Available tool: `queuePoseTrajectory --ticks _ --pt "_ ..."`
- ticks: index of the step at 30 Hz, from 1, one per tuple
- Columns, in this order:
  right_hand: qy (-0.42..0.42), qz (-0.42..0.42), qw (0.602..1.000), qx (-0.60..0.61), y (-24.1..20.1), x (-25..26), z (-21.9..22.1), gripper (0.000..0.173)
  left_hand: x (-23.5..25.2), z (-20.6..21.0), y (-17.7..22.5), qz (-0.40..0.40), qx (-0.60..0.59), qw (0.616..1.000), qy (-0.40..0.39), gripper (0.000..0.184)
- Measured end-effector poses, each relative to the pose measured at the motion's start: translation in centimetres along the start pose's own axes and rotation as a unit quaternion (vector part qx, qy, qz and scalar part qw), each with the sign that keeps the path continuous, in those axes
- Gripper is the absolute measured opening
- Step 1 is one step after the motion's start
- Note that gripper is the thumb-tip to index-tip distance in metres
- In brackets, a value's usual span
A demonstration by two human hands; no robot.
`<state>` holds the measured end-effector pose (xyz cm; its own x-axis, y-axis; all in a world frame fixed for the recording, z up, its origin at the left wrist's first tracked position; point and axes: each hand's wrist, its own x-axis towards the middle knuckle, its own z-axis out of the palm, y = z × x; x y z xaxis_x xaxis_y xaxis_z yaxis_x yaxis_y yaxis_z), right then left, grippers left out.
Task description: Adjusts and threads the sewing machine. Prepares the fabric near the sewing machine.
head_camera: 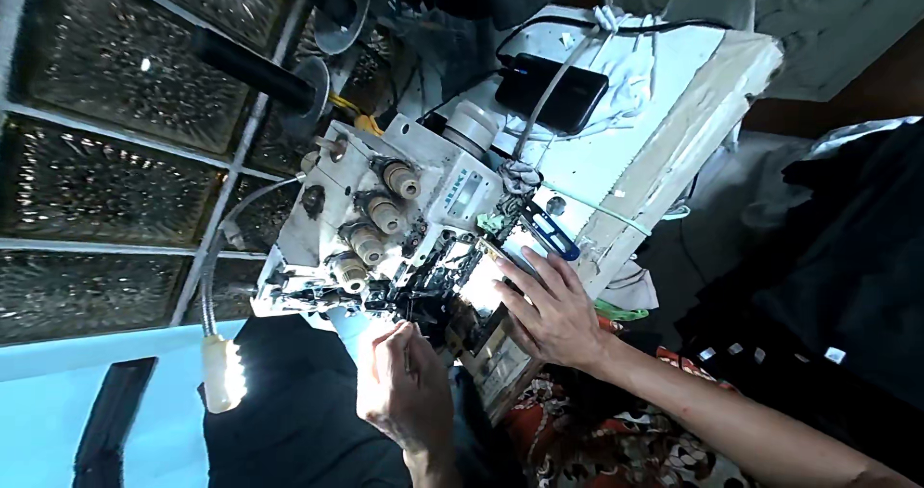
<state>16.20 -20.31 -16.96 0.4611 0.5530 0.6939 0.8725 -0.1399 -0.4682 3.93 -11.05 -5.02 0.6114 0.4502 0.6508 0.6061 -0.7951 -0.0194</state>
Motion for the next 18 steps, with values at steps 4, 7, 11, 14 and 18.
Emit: queuePoseTrajectory --ticks 4,7,11,14,18 --pt "-0.006 -0.001 1.000 0.007 0.0 0.0 0.0 0.034 0.9 -0.4 0.1 -0.021 0.009 0.999 -0.032 0.014" --pt "-0.005 0.001 1.000 0.013 0.0 0.0 0.0 0.034 1.3 -0.9 0.4 -0.054 -0.001 0.998 -0.042 0.013" --pt "0.000 0.002 1.000 0.017 0.0 0.0 0.0 0.034 2.0 -1.8 0.4 -0.078 -0.059 0.995 -0.033 0.015" --pt "0.006 0.002 1.000 0.014 0.0 0.1 0.0 0.034 1.8 -2.2 0.4 -0.084 -0.109 0.990 -0.007 0.014" --pt "0.006 0.002 1.000 0.011 0.0 0.1 0.0 0.034 1.3 -2.6 1.0 -0.058 -0.124 0.991 0.013 0.015"
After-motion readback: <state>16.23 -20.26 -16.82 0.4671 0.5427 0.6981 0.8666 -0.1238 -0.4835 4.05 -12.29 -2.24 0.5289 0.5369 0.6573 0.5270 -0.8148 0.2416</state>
